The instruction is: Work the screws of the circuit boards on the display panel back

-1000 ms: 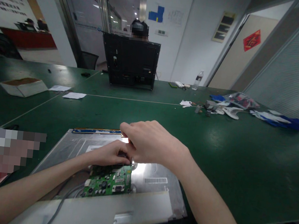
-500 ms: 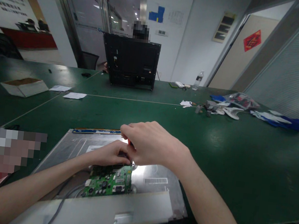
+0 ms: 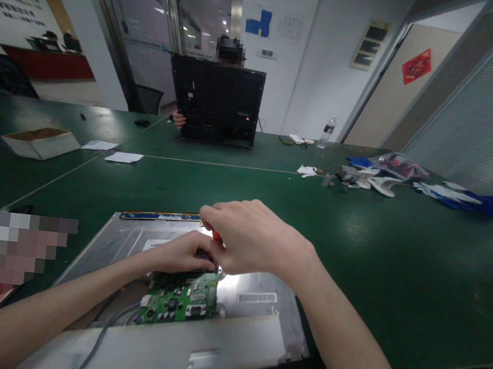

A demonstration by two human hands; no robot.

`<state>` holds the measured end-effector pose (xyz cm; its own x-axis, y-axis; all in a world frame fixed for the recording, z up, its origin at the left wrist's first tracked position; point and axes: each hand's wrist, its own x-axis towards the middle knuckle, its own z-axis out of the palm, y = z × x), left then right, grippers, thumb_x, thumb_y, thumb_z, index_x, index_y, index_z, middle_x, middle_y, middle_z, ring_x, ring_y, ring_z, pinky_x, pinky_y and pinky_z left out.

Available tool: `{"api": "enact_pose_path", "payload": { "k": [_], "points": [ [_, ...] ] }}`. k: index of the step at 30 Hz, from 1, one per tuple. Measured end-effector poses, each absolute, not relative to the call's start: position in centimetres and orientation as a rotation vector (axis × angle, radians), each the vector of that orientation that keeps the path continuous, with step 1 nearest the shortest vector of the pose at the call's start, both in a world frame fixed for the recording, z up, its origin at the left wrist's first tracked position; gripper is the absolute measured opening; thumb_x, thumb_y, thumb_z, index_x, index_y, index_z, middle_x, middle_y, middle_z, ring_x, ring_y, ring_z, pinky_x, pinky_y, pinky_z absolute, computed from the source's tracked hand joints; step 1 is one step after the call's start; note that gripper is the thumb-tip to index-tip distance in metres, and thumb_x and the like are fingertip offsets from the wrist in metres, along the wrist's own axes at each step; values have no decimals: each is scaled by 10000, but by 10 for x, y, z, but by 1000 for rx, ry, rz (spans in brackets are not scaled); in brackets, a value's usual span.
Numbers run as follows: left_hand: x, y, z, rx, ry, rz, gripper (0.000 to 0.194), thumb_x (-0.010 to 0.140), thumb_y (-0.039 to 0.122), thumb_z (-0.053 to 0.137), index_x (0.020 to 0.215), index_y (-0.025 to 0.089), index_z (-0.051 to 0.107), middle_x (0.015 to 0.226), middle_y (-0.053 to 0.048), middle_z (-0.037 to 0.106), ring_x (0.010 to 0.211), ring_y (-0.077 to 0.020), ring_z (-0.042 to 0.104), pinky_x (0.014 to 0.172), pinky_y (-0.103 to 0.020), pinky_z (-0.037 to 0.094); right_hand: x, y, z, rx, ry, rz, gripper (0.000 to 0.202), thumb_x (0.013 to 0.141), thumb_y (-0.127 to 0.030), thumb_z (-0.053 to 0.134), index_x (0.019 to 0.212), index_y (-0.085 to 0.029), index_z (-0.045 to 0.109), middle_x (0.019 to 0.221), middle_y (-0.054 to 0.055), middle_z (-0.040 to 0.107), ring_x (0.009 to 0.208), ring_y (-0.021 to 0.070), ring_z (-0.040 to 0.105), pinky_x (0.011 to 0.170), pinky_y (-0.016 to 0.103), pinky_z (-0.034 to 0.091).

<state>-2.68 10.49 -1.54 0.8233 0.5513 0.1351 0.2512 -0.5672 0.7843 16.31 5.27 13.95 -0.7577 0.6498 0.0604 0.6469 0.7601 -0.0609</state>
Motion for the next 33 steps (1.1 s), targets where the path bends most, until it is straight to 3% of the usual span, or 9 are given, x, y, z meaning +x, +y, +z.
{"api": "enact_pose_path", "payload": {
  "k": [5, 11, 21, 28, 33],
  "points": [
    [-27, 105, -16, 2172, 602, 452, 82, 794, 147, 701, 859, 163, 748, 814, -21, 724, 756, -162, 643, 710, -233, 471, 163, 54, 138, -1085, -2870, 2, 85, 828, -210, 539, 912, -196, 545, 826, 21, 660, 643, 139, 536, 532, 261, 255],
    [-26, 105, -17, 2157, 607, 459, 67, 784, 138, 695, 833, 159, 736, 811, -16, 721, 756, -157, 641, 720, -229, 468, 162, 58, 135, -1168, -2853, -156, 170, 900, -379, 533, 887, -210, 550, 732, 14, 651, 590, 140, 530, 516, 267, 205],
    [-26, 104, -17, 2156, 604, 465, 88, 786, 123, 700, 855, 152, 748, 802, -17, 724, 755, -162, 646, 705, -224, 467, 165, 55, 136, -1061, -2864, -7, 90, 814, -220, 544, 899, -202, 522, 822, 9, 649, 628, 130, 504, 518, 257, 238],
    [-25, 103, -13, 2159, 628, 450, 65, 784, 126, 701, 817, 160, 746, 790, -11, 716, 746, -154, 639, 706, -224, 463, 164, 62, 131, -1176, -2833, -252, 175, 896, -392, 555, 885, -217, 559, 710, 0, 643, 570, 130, 511, 501, 257, 191],
    [-26, 104, -14, 2156, 602, 475, 68, 790, 123, 696, 816, 161, 747, 798, -12, 716, 748, -151, 639, 719, -226, 467, 164, 61, 134, -1152, -2837, -153, 162, 881, -366, 569, 844, -208, 561, 744, 4, 649, 605, 129, 523, 511, 259, 217]
  ]
}}
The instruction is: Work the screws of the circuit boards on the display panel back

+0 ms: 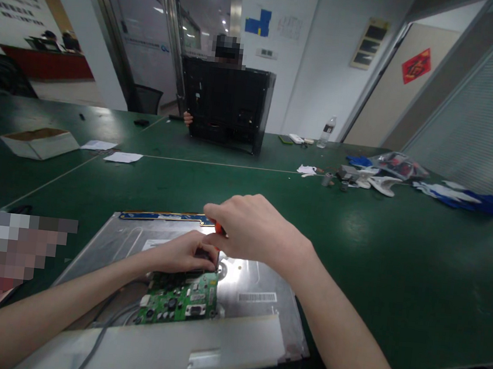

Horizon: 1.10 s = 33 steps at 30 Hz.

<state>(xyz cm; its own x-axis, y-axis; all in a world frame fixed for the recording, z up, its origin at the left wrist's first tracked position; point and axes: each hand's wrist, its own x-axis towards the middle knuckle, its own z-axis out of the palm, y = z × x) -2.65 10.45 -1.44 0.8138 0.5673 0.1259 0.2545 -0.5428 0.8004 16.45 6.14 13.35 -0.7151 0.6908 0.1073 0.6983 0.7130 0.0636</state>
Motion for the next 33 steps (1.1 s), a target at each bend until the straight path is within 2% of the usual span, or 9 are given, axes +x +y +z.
{"api": "enact_pose_path", "payload": {
  "k": [7, 9, 13, 15, 20, 25, 28, 31, 33],
  "points": [
    [-26, 103, -15, 2149, 625, 473, 82, 775, 116, 707, 829, 160, 750, 773, -9, 718, 721, -148, 637, 685, -218, 465, 165, 58, 135, -1068, -2858, 3, 106, 805, -203, 565, 908, -198, 540, 840, 7, 659, 638, 130, 516, 520, 258, 254],
    [-26, 102, -14, 2143, 633, 466, 77, 776, 113, 705, 821, 159, 749, 772, -10, 718, 722, -149, 637, 688, -220, 465, 165, 59, 134, -1095, -2854, -25, 94, 831, -228, 559, 921, -203, 547, 829, 9, 668, 636, 134, 531, 518, 258, 244],
    [-25, 103, -13, 2144, 615, 466, 69, 780, 118, 701, 811, 164, 742, 785, -11, 718, 746, -155, 641, 718, -232, 468, 164, 62, 133, -1162, -2838, -170, 173, 880, -389, 562, 898, -217, 564, 725, 6, 655, 587, 144, 533, 507, 261, 210],
    [-26, 103, -15, 2143, 609, 478, 68, 783, 125, 702, 822, 167, 738, 799, -11, 719, 755, -157, 643, 722, -234, 468, 164, 61, 134, -1164, -2845, -172, 188, 885, -405, 554, 879, -217, 564, 711, 6, 651, 586, 147, 537, 505, 263, 210],
    [-27, 105, -19, 2157, 585, 480, 70, 798, 148, 702, 856, 157, 739, 810, -18, 721, 760, -162, 647, 708, -230, 471, 164, 56, 138, -1067, -2869, 11, 109, 827, -278, 561, 905, -203, 553, 829, 16, 668, 666, 152, 561, 525, 263, 260],
    [-27, 105, -19, 2150, 596, 469, 70, 800, 157, 700, 855, 163, 742, 815, -18, 722, 767, -161, 644, 718, -230, 477, 164, 56, 138, -1073, -2880, 14, 115, 807, -217, 564, 920, -201, 544, 825, 11, 665, 643, 140, 541, 521, 258, 253],
    [-27, 105, -17, 2149, 610, 456, 55, 796, 153, 698, 834, 163, 737, 819, -20, 721, 766, -160, 644, 725, -235, 480, 163, 57, 137, -1116, -2865, -93, 98, 869, -285, 557, 930, -208, 562, 769, 9, 662, 610, 136, 536, 520, 259, 227],
    [-26, 104, -16, 2150, 621, 451, 54, 785, 139, 700, 826, 161, 728, 816, -19, 720, 761, -160, 646, 729, -241, 482, 162, 58, 136, -1148, -2855, -170, 190, 905, -395, 544, 882, -210, 583, 698, 8, 648, 585, 137, 539, 514, 261, 208],
    [-26, 104, -17, 2144, 617, 463, 71, 783, 129, 697, 838, 163, 727, 817, -17, 719, 764, -160, 649, 730, -242, 483, 162, 58, 137, -1147, -2863, -160, 213, 910, -409, 540, 856, -209, 589, 687, 8, 649, 591, 139, 547, 514, 260, 210]
  ]
}}
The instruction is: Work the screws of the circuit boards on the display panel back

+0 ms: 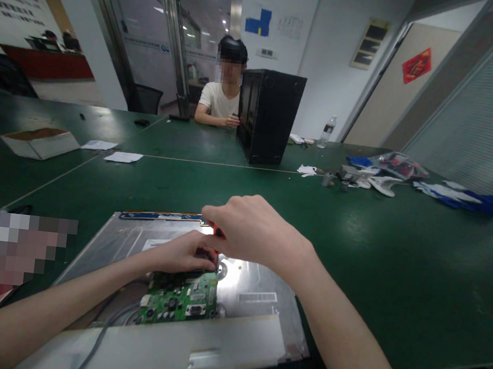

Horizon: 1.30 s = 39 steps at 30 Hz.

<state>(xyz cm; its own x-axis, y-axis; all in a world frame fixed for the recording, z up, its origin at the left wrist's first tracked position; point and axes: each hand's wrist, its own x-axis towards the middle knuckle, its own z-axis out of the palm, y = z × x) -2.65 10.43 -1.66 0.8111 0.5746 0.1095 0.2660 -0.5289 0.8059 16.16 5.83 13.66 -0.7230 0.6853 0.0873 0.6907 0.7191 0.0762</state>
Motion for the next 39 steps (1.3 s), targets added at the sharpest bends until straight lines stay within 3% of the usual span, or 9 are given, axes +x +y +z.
{"api": "enact_pose_path", "payload": {
  "k": [8, 17, 21, 24, 31, 35, 39],
  "points": [
    [-27, 104, -17, 2171, 588, 469, 62, 809, 164, 699, 857, 151, 736, 806, -23, 721, 765, -170, 652, 712, -242, 478, 164, 53, 140, -1049, -2881, 34, 114, 815, -240, 558, 921, -198, 550, 844, 21, 664, 658, 144, 542, 539, 257, 261],
    [-27, 104, -18, 2140, 609, 470, 64, 795, 140, 699, 843, 161, 736, 820, -22, 721, 762, -160, 647, 730, -247, 478, 163, 57, 137, -1158, -2861, -144, 212, 912, -409, 522, 861, -210, 575, 676, 2, 637, 577, 147, 545, 503, 271, 210],
    [-27, 106, -20, 2159, 591, 476, 75, 807, 172, 703, 872, 159, 737, 836, -28, 724, 781, -169, 649, 729, -250, 478, 164, 53, 140, -1086, -2878, 7, 107, 838, -283, 578, 910, -203, 573, 813, 13, 677, 668, 154, 580, 525, 267, 260],
    [-27, 106, -19, 2162, 579, 469, 80, 817, 191, 695, 879, 164, 738, 836, -26, 724, 785, -169, 647, 734, -250, 481, 164, 53, 140, -1072, -2890, 49, 137, 792, -218, 602, 925, -202, 572, 860, 12, 678, 681, 147, 573, 532, 263, 277],
    [-27, 104, -16, 2163, 611, 461, 57, 793, 141, 692, 821, 167, 734, 813, -16, 719, 760, -158, 645, 733, -242, 478, 163, 57, 137, -1176, -2854, -139, 179, 911, -376, 524, 889, -210, 588, 705, 6, 651, 589, 150, 556, 501, 270, 219],
    [-27, 105, -17, 2174, 592, 469, 70, 804, 160, 695, 862, 159, 736, 829, -25, 721, 773, -165, 648, 728, -244, 478, 164, 54, 139, -1095, -2883, -12, 80, 858, -279, 556, 886, -208, 579, 805, 9, 675, 666, 156, 585, 523, 269, 254],
    [-26, 105, -17, 2186, 591, 457, 86, 819, 201, 694, 877, 160, 741, 842, -32, 727, 776, -172, 651, 731, -251, 482, 164, 51, 141, -1061, -2890, 69, 108, 820, -226, 560, 926, -207, 564, 881, 17, 683, 680, 154, 577, 534, 268, 273]
  ]
}}
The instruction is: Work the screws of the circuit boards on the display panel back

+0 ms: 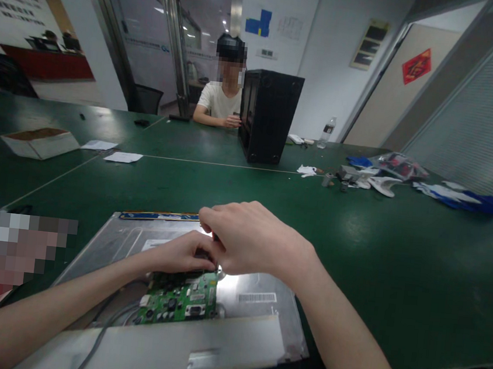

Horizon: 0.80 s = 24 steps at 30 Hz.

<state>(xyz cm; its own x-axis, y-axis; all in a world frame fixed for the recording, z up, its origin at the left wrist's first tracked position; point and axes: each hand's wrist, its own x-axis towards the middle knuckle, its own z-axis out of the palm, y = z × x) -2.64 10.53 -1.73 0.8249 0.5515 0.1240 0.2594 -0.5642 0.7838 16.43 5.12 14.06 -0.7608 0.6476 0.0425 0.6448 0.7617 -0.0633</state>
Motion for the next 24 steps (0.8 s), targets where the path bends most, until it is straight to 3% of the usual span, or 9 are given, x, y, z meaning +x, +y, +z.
{"api": "enact_pose_path", "payload": {
  "k": [10, 15, 19, 24],
  "points": [
    [-26, 104, -18, 2159, 623, 472, 68, 788, 149, 695, 841, 165, 733, 821, -18, 719, 767, -162, 644, 728, -242, 476, 163, 56, 136, -1168, -2863, -150, 165, 910, -364, 520, 892, -206, 566, 733, 16, 661, 610, 155, 569, 511, 271, 215],
    [-27, 104, -18, 2157, 594, 474, 79, 792, 142, 694, 857, 153, 737, 818, -24, 721, 766, -168, 646, 718, -242, 477, 165, 52, 139, -1073, -2887, 45, 147, 843, -261, 560, 978, -202, 549, 886, 30, 677, 705, 159, 579, 542, 266, 267],
    [-26, 104, -16, 2149, 604, 465, 80, 787, 126, 689, 840, 159, 739, 806, -18, 719, 753, -162, 642, 710, -234, 476, 164, 54, 138, -1087, -2890, 36, 150, 845, -208, 542, 995, -204, 540, 888, 27, 677, 695, 152, 574, 540, 264, 262],
    [-26, 104, -18, 2144, 616, 466, 79, 776, 112, 687, 820, 161, 730, 809, -15, 717, 761, -158, 641, 730, -234, 475, 163, 59, 133, -1165, -2856, -172, 137, 898, -347, 549, 920, -213, 565, 743, 12, 656, 607, 150, 562, 507, 267, 212]
  ]
}}
